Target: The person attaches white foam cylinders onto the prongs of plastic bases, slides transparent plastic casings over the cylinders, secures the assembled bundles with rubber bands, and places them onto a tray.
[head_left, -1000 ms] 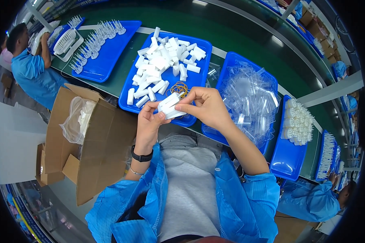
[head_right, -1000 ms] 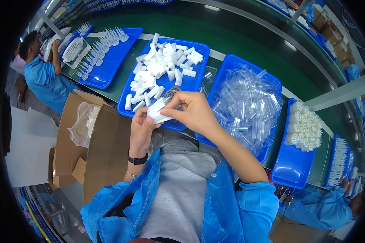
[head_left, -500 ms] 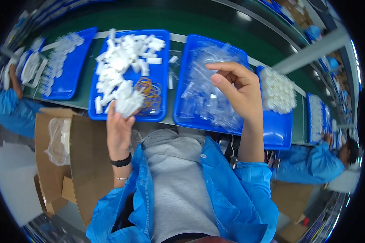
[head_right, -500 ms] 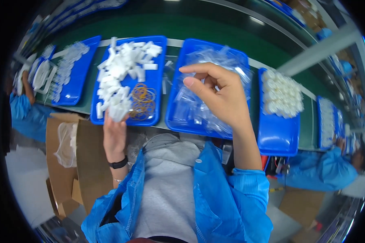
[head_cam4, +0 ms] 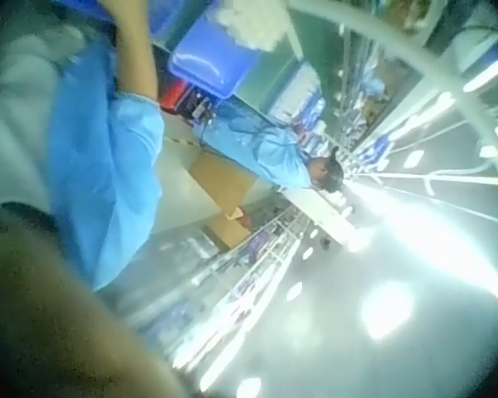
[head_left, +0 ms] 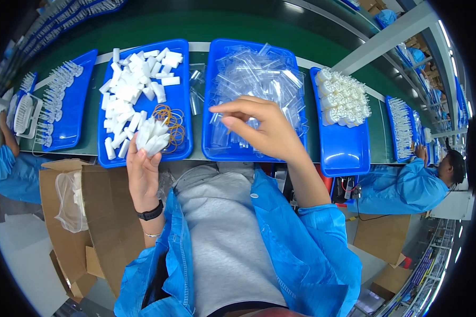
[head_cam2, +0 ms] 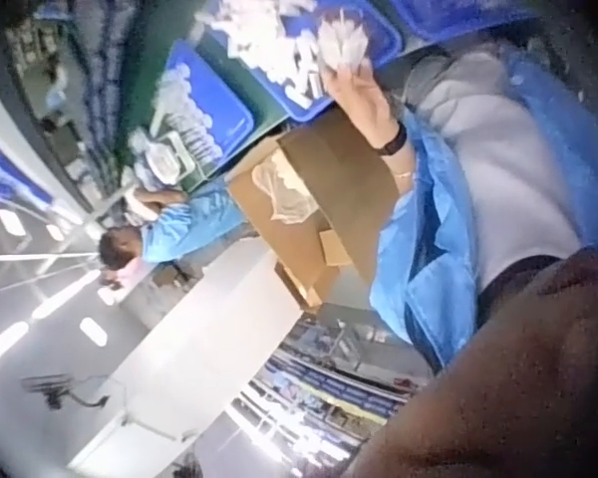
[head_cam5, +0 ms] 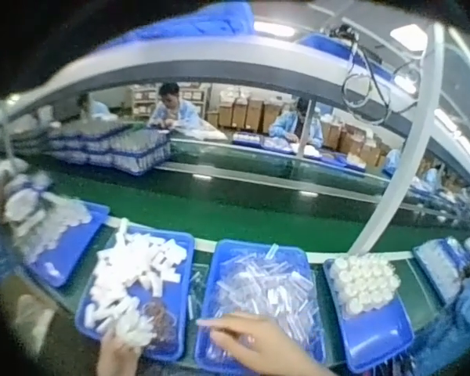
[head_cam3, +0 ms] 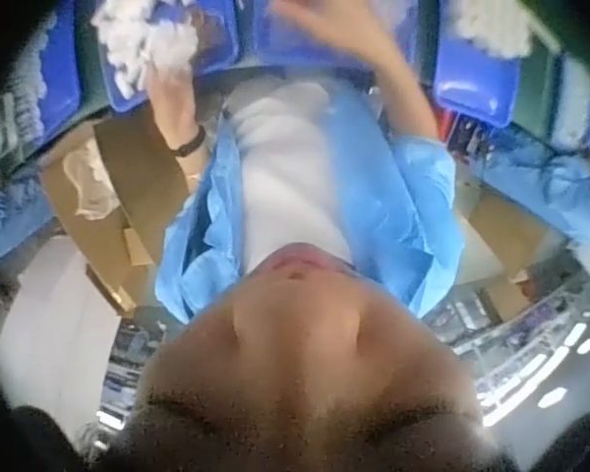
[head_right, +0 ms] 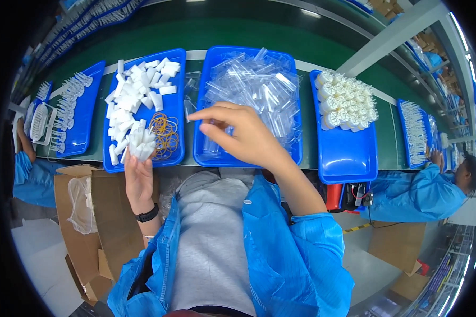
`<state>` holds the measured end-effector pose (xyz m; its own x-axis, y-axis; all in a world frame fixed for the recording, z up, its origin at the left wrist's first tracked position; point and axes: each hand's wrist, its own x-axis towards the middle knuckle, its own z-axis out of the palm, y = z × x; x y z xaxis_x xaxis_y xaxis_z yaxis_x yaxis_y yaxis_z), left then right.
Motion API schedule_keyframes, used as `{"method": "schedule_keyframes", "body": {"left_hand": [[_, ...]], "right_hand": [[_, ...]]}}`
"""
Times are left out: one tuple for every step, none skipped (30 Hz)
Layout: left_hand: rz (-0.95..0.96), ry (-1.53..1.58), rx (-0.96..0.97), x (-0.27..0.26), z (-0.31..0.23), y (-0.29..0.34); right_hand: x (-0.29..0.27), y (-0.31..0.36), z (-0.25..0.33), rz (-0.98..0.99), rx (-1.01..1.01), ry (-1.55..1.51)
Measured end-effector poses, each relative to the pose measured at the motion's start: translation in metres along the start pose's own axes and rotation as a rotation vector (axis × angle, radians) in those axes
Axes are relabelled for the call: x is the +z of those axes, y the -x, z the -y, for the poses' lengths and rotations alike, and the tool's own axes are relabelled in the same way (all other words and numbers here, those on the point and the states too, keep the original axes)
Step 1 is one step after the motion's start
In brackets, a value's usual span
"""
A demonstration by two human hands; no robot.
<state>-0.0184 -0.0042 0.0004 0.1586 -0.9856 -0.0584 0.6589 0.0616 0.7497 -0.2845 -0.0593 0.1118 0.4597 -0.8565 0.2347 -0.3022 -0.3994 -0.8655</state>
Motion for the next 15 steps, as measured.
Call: {"method": "schedule_keyframes", "body": {"left_hand": [[0.011, 0.024, -0.007, 0.002, -0.001, 0.000], [0.023, 0.048, -0.015, 0.004, -0.001, 0.000], [0.028, 0.061, -0.015, 0.007, -0.002, -0.001], [0.032, 0.049, -0.009, 0.005, -0.004, -0.001], [0.018, 0.058, -0.004, 0.002, -0.004, 0.000], [0.001, 0.067, 0.009, -0.003, -0.006, 0.001], [0.013, 0.081, 0.015, -0.008, -0.007, 0.001], [0.024, 0.072, 0.016, -0.011, -0.007, 0.002], [0.009, 0.073, 0.014, -0.013, -0.007, 0.001], [-0.003, 0.077, 0.013, -0.013, -0.006, -0.001], [0.008, 0.086, 0.002, -0.014, -0.006, -0.004], [0.034, 0.082, 0.000, -0.013, -0.008, -0.006], [0.025, 0.090, -0.008, -0.011, -0.005, -0.012], [0.016, 0.099, -0.015, -0.008, -0.002, -0.018], [0.012, 0.102, -0.023, -0.002, -0.005, -0.021]], "right_hand": [[0.009, -0.008, -0.001, -0.003, -0.007, -0.008], [0.018, -0.017, -0.006, 0.041, -0.065, -0.064], [0.027, -0.023, -0.011, 0.077, -0.123, -0.117], [0.038, -0.026, -0.013, 0.071, -0.132, -0.126], [0.049, -0.027, -0.015, 0.044, -0.203, -0.049], [0.059, -0.029, -0.017, 0.021, -0.279, 0.026], [0.059, -0.026, -0.020, 0.103, -0.247, 0.118], [0.057, -0.021, -0.020, 0.090, -0.251, 0.116], [0.052, -0.017, -0.019, 0.121, -0.148, 0.088], [0.045, -0.013, -0.019, 0.149, -0.047, 0.063], [0.036, -0.008, -0.021, 0.125, -0.013, 0.038], [0.026, -0.003, -0.017, 0.100, -0.019, 0.046], [0.016, 0.002, -0.016, 0.022, 0.029, 0.053], [0.006, 0.007, -0.016, -0.058, 0.076, 0.060], [-0.005, 0.012, -0.016, -0.078, 0.062, 0.069]]}}
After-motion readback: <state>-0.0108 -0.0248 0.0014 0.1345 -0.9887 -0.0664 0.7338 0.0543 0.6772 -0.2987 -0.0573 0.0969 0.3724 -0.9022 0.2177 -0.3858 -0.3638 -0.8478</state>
